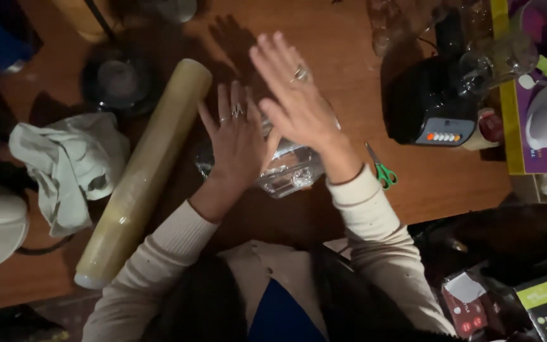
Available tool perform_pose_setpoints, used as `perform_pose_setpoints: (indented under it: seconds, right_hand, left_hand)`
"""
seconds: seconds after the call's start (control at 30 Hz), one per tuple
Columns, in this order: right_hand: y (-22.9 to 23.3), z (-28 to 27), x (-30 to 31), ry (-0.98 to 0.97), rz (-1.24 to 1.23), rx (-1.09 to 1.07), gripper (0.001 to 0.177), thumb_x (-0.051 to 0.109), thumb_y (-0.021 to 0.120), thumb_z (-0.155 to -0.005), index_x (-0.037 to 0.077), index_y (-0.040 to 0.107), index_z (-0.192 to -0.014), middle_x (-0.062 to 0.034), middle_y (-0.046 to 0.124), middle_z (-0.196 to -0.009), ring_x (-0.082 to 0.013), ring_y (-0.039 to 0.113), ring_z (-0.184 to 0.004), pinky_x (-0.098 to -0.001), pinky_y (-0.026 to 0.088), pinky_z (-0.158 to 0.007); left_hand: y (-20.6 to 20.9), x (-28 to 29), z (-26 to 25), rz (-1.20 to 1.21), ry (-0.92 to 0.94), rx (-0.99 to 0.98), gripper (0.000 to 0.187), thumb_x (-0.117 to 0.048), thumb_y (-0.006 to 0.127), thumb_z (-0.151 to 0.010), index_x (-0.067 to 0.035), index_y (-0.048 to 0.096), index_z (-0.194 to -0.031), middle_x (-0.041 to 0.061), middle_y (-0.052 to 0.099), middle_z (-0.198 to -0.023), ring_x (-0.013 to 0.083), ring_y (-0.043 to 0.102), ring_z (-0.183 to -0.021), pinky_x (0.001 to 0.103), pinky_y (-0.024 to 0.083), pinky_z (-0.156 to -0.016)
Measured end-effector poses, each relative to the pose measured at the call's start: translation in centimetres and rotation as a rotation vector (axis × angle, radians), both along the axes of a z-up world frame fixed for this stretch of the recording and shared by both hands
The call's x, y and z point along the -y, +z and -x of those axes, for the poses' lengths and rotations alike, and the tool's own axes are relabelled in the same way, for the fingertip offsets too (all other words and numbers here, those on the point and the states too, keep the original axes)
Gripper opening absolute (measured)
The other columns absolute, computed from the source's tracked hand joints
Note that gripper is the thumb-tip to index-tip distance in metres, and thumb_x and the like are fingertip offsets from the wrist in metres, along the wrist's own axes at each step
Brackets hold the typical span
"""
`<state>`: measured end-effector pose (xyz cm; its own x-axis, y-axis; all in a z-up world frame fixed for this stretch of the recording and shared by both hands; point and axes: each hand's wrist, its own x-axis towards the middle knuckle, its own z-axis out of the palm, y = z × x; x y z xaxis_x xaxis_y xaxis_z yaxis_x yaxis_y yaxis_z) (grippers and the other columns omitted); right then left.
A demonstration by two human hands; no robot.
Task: Wrapping a blender jar with plastic wrap.
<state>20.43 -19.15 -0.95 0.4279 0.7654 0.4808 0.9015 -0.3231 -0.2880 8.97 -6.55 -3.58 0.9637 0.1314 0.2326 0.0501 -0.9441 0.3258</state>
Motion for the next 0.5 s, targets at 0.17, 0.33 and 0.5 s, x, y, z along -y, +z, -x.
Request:
perform_pose_setpoints:
  seconds: [0.17,0.33,0.5]
  right_hand:
    - [4.2,3.8,-0.6,-0.071,0.187,-0.033,0.073,0.029,0.064,-0.093,0.004,0.044,-0.158,-0.0078,0.028,-0.169,-0.0261,0.02,-0.159,-0.0505,0.022,-0.132]
    - [1.9,4.4,0.4,-0.117,0.187,0.031,0.093,0.064,0.031,-0.088,0.005,0.041,-0.158,-0.0099,0.028,-0.168,-0.0301,0.023,-0.159,-0.0555,0.029,-0.131]
    - [1.5,6.2,1.5,-0.161,0.185,0.027,0.095,0.025,0.064,-0.074,0.005,0.032,-0.161,-0.0107,0.038,-0.167,-0.0288,0.032,-0.158,-0.0537,0.032,-0.13]
  left_hand:
    - [0.8,0.6,0.7,-0.068,0.04,0.189,0.079,-0.039,0.067,-0.082,0.013,0.053,-0.14,0.038,0.047,-0.148,0.0521,0.04,-0.14,0.076,0.021,-0.11]
    - [0.2,0.8,1.6,-0.028,-0.003,0.188,0.071,-0.038,0.058,-0.095,0.015,0.051,-0.141,0.036,0.056,-0.142,0.0532,0.036,-0.145,0.076,0.005,-0.114]
    - [-0.2,0.9,1.7,-0.075,0.01,0.123,0.065,-0.04,0.049,-0.099,0.011,0.057,-0.138,0.034,0.06,-0.137,0.0506,0.041,-0.143,0.074,0.005,-0.117]
